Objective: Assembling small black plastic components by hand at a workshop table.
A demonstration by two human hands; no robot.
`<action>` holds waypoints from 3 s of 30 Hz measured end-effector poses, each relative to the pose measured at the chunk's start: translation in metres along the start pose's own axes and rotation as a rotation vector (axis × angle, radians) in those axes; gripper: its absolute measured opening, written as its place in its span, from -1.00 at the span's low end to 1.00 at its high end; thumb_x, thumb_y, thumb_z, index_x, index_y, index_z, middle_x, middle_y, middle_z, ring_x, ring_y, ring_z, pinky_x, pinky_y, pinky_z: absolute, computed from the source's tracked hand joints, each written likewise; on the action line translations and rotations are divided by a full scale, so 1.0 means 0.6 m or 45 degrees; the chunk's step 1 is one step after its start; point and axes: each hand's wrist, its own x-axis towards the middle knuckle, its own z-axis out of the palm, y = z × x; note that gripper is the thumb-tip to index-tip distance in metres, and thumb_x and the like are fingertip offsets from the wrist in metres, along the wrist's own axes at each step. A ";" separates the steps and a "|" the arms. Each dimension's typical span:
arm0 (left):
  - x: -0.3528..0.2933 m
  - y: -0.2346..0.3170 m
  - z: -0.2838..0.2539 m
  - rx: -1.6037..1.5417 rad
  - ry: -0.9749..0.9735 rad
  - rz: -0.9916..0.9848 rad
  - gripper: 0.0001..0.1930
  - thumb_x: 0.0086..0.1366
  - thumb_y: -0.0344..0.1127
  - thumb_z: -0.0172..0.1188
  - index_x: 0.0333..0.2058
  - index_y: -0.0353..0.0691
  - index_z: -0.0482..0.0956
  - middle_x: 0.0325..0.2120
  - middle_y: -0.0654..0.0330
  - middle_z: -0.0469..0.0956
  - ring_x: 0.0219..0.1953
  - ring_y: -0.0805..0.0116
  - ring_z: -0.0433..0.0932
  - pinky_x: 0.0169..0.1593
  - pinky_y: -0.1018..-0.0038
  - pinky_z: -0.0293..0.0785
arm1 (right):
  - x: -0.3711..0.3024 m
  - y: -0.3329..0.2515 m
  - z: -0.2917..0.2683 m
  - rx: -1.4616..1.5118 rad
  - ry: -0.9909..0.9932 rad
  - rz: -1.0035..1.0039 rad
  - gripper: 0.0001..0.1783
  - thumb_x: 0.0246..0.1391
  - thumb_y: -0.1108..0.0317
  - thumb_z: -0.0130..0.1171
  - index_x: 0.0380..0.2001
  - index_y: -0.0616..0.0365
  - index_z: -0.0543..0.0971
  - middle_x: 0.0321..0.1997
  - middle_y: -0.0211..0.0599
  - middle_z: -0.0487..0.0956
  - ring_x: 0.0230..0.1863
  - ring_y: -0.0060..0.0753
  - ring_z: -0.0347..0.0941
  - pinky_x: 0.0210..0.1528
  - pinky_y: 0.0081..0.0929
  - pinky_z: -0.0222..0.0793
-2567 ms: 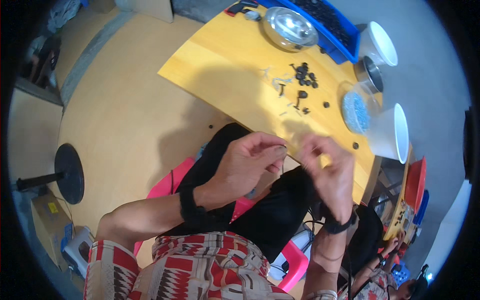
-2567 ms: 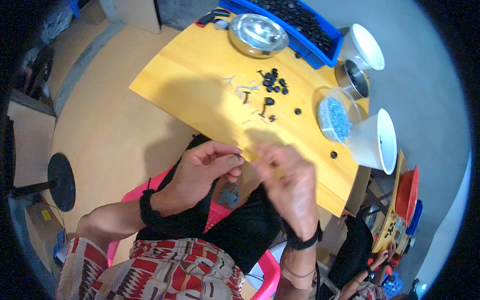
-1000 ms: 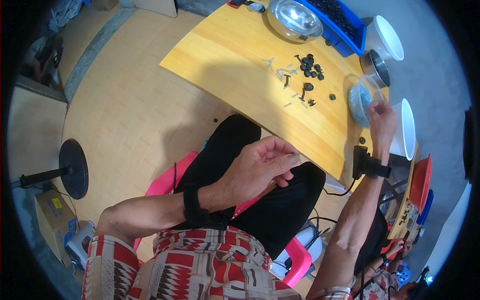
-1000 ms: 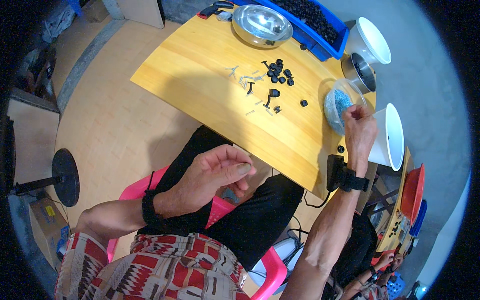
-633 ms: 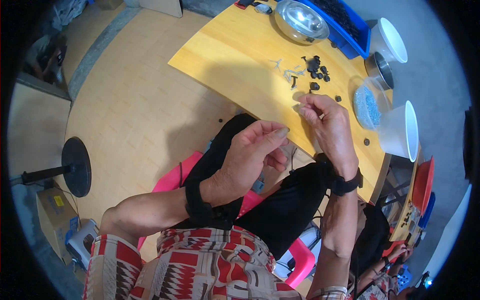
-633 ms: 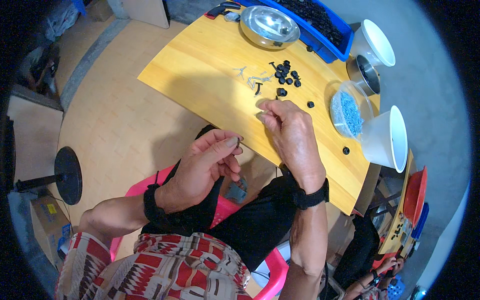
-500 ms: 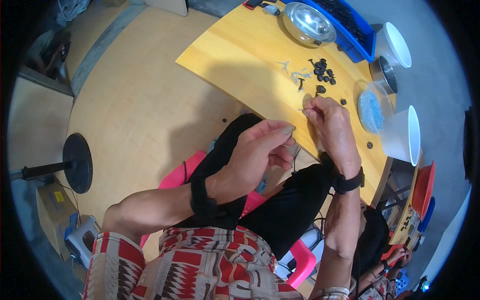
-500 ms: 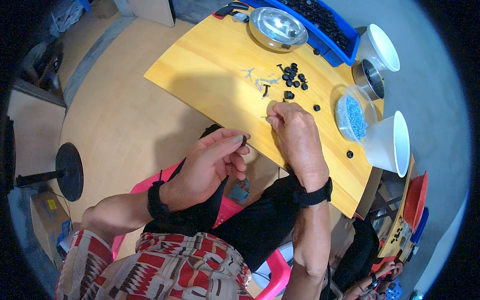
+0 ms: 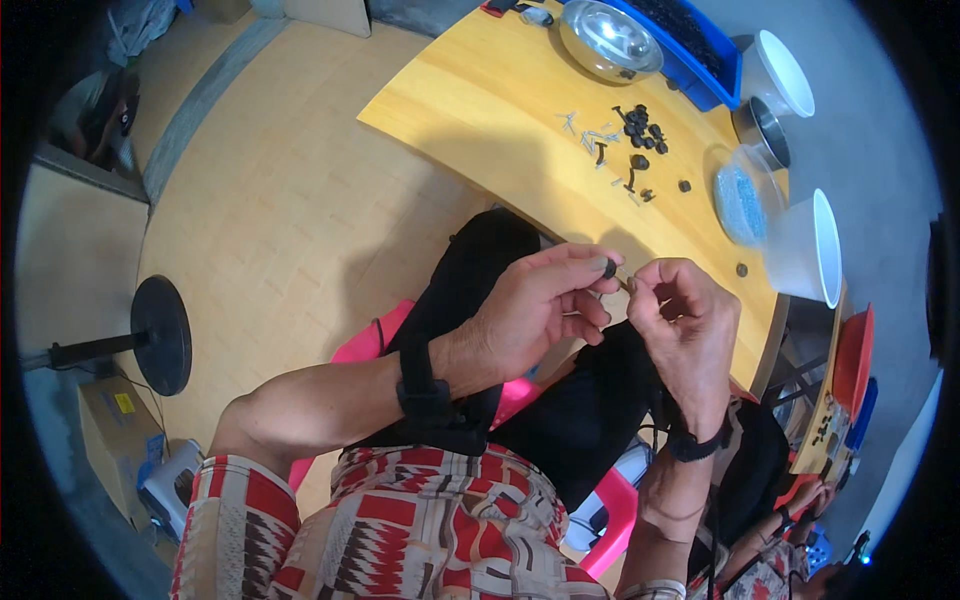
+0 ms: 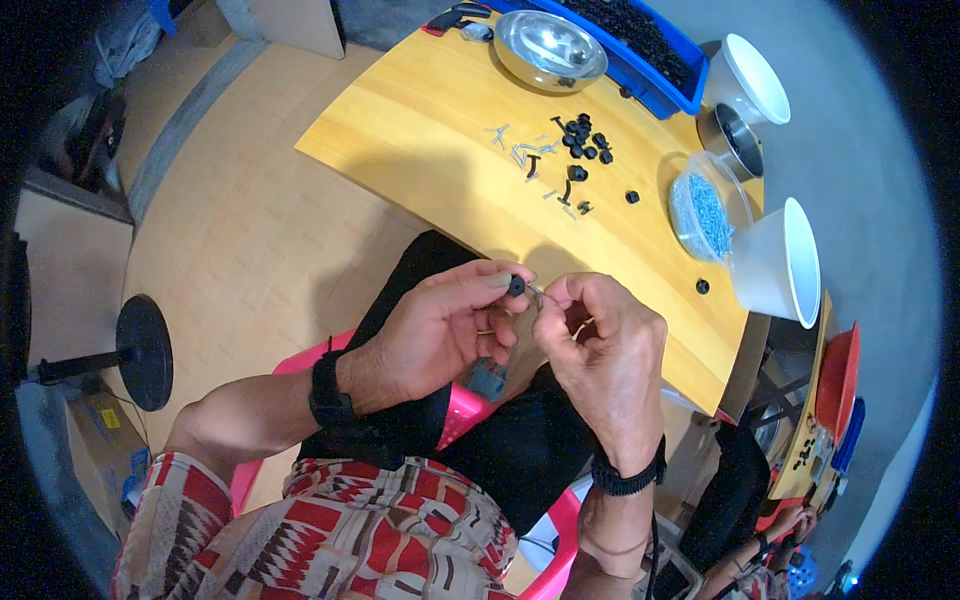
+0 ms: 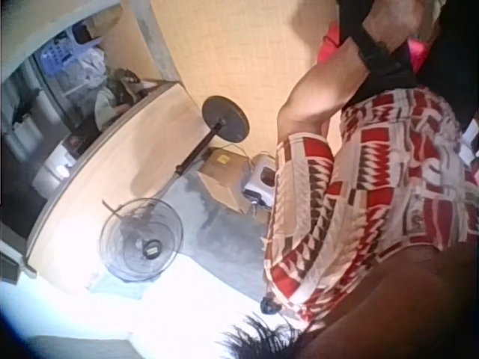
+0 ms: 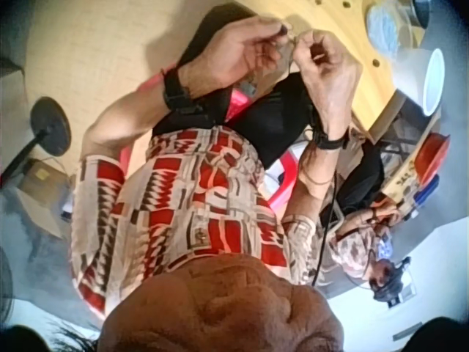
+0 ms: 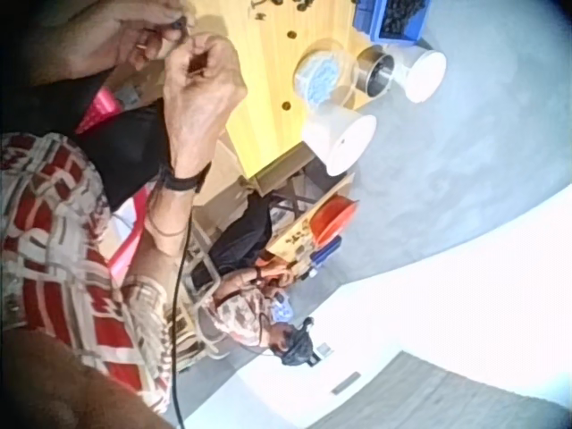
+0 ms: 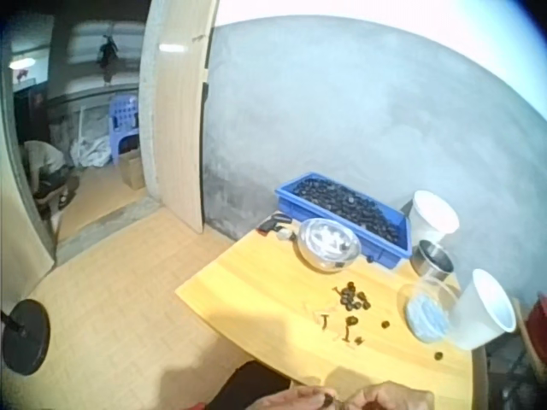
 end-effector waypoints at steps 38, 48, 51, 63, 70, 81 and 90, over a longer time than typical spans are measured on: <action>-0.006 0.008 0.005 -0.080 -0.053 -0.097 -0.81 0.23 -0.35 -0.09 -0.22 -0.27 0.39 -0.42 0.18 0.49 -0.49 0.43 0.50 -0.40 0.50 0.49 | 0.140 0.104 -0.021 -0.437 0.128 -0.033 -0.82 -0.07 0.46 0.05 -0.36 0.30 0.53 -0.44 0.02 0.52 -0.43 -0.08 0.48 -0.35 -0.38 0.35; 0.000 0.010 0.002 -0.074 -0.025 -0.070 -0.77 0.24 -0.34 -0.09 -0.16 -0.30 0.38 -0.43 0.18 0.49 -0.49 0.44 0.51 -0.41 0.53 0.50 | 0.183 0.099 0.024 -0.539 -0.096 -0.224 -0.77 -0.14 0.39 0.11 -0.34 0.20 0.55 -0.41 -0.02 0.51 -0.36 -0.07 0.45 -0.31 -0.32 0.33; 0.001 0.008 0.002 -0.063 -0.038 -0.072 -0.77 0.24 -0.34 -0.09 -0.18 -0.30 0.38 -0.43 0.17 0.49 -0.49 0.44 0.51 -0.41 0.52 0.50 | 0.182 0.106 0.023 -0.423 0.016 -0.060 -0.75 -0.08 0.34 0.10 -0.33 0.25 0.54 -0.42 -0.03 0.52 -0.41 -0.20 0.48 -0.34 -0.38 0.34; 0.005 0.003 -0.006 -0.025 -0.018 -0.068 -0.78 0.24 -0.33 -0.11 -0.20 -0.30 0.40 -0.43 0.19 0.50 -0.46 0.41 0.51 -0.41 0.49 0.49 | 0.161 0.106 -0.007 0.430 0.041 0.535 -0.71 -0.03 0.29 0.09 -0.26 0.26 0.53 -0.54 -0.38 0.50 -0.61 -0.73 0.27 -0.63 -0.76 0.17; 0.007 0.008 -0.001 -0.074 -0.045 -0.063 -0.78 0.26 -0.32 -0.12 -0.21 -0.29 0.39 -0.37 0.16 0.50 -0.42 0.42 0.52 -0.36 0.49 0.49 | 0.091 0.046 0.005 0.902 -0.058 0.421 -0.86 -0.03 0.42 0.03 -0.42 0.29 0.44 -0.44 -0.37 0.49 -0.55 -0.70 0.31 -0.63 -0.73 0.26; 0.006 0.010 -0.001 -0.053 -0.052 -0.023 -0.78 0.26 -0.31 -0.10 -0.19 -0.27 0.40 -0.33 0.17 0.52 -0.45 0.44 0.51 -0.37 0.51 0.48 | 0.066 0.109 0.028 -0.032 0.208 -0.063 -0.78 -0.02 0.45 0.04 -0.28 0.35 0.49 -0.54 -0.20 0.40 -0.51 -0.41 0.33 -0.40 -0.53 0.26; 0.005 0.005 -0.002 -0.030 -0.015 -0.024 -0.77 0.27 -0.30 -0.11 -0.20 -0.32 0.38 -0.34 0.15 0.50 -0.46 0.43 0.50 -0.39 0.51 0.48 | 0.083 0.123 0.024 -0.141 0.281 -0.071 -0.75 0.05 0.40 -0.02 -0.25 0.33 0.48 -0.54 -0.08 0.41 -0.50 -0.24 0.35 -0.39 -0.41 0.26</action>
